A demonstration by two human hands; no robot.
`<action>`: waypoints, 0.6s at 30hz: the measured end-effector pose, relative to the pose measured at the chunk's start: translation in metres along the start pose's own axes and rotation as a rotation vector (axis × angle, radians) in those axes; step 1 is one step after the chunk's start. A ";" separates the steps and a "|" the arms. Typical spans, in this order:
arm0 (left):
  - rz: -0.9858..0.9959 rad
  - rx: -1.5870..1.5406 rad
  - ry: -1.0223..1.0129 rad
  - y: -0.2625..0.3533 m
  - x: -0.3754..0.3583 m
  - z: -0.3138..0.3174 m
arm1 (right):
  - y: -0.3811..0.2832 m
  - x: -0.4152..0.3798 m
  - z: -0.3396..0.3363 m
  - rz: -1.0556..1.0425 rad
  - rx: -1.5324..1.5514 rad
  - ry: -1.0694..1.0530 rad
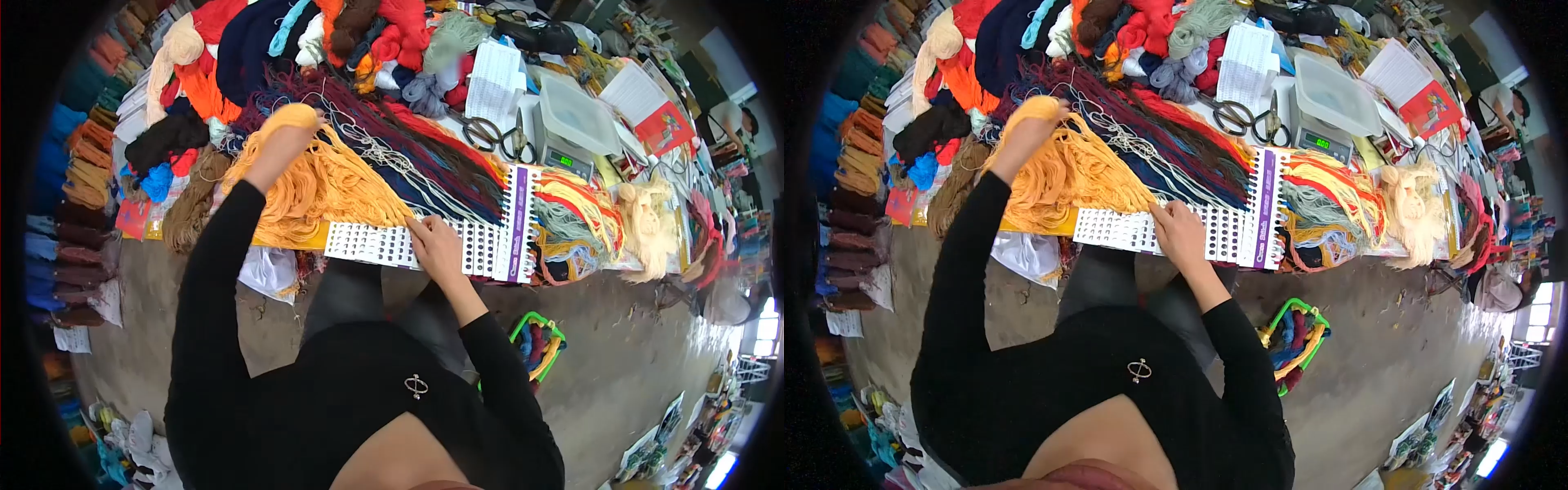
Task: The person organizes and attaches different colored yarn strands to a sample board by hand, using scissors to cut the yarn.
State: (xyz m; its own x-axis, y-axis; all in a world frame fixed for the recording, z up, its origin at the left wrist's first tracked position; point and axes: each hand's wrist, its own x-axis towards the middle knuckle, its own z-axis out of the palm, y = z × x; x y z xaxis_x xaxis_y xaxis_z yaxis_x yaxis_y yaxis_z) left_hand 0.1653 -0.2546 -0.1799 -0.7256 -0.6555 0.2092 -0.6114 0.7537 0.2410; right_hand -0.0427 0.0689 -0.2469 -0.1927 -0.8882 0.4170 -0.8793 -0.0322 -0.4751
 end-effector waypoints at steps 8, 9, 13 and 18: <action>-0.068 -2.280 -0.525 0.179 -0.055 -0.011 | -0.033 0.027 -0.030 0.301 0.720 0.081; -0.153 -2.343 -0.521 0.189 -0.055 -0.019 | -0.037 0.030 -0.033 0.439 0.948 0.067; -0.185 -2.415 -0.477 0.198 -0.051 -0.010 | -0.053 0.042 -0.052 0.555 1.289 -0.040; -0.129 -2.495 -0.467 0.201 -0.056 -0.013 | -0.064 0.048 -0.048 0.556 1.331 0.081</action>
State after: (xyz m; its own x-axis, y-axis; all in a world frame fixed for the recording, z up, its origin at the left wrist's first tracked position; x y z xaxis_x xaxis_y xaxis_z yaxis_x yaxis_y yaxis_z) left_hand 0.0871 -0.0675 -0.1310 -0.9226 -0.3766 0.0836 0.3772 -0.8354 0.3997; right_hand -0.0167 0.0502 -0.1597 -0.4323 -0.9009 -0.0382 0.3583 -0.1327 -0.9241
